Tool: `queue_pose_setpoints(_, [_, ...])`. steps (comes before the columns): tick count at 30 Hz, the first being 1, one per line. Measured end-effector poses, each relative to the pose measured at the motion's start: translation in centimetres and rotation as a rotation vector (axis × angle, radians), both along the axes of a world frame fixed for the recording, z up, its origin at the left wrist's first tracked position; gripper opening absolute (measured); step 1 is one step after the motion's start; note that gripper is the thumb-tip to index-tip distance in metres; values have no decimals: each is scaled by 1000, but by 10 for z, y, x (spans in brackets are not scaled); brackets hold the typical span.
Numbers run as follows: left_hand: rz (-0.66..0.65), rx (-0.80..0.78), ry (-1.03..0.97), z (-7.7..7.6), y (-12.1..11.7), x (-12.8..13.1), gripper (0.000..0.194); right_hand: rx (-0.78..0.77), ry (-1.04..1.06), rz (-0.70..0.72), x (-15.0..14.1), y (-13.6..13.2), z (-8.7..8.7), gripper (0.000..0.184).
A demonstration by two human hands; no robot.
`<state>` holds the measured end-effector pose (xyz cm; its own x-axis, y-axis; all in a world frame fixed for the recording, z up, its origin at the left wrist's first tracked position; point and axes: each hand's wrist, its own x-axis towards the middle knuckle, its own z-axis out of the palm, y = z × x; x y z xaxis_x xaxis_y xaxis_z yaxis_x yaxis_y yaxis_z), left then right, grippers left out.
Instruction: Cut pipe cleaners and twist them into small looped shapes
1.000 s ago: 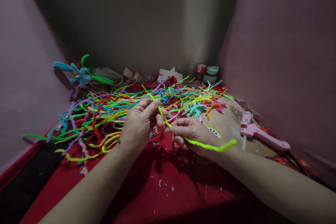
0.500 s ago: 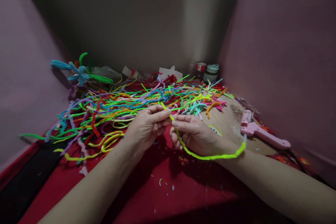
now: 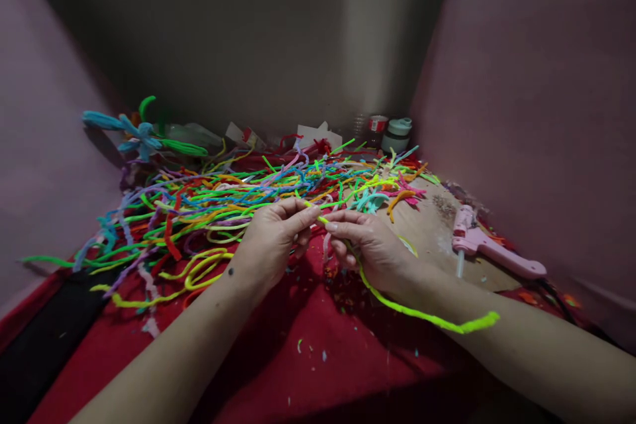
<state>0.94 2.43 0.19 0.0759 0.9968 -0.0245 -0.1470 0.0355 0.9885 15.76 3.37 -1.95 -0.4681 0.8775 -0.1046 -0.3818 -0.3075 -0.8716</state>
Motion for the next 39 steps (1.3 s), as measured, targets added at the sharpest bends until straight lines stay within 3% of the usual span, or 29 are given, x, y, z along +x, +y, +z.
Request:
queue_pose_setpoints(4, [19, -7, 2, 3, -3, 1, 18, 1, 17, -29, -1, 1, 1, 17])
queue_pose_setpoints(11, [-107, -196, -245, -1, 3, -3, 10, 20, 43, -7, -1, -2, 4, 17])
queue_pose_setpoints(16, [82, -35, -95, 17, 4, -15, 11, 29, 47, 18, 0, -1, 4, 16])
queue_pose_setpoints(18, [164, 76, 39, 29, -1, -29, 13, 31, 56, 27, 1, -1, 3, 17])
queue_pose_setpoints(21, [114, 157, 605, 37, -14, -58, 17, 15, 50, 20, 1, 0, 1, 14])
queue_pose_setpoints(24, [-55, 216, 1169, 25, -29, -85, 12, 6, 48, 0, 2, 1, 0, 10])
queue_pose_setpoints(27, [-82, 224, 1588, 1, -41, -102, 14, -3, 61, 5, 2, 2, -2, 9])
queue_pose_setpoints(30, [-160, 312, 1668, -20, -46, -109, 18, 10, 59, 22, 2, 3, -4, 9])
queue_pose_setpoints(33, [-144, 365, 1646, -28, -46, -113, 20, 57, 62, 33, 2, 4, -6, 8])
queue_pose_setpoints(39, [-82, 247, 1664, -10, -48, -126, 32, 68, 56, 16, 2, 5, -6, 10])
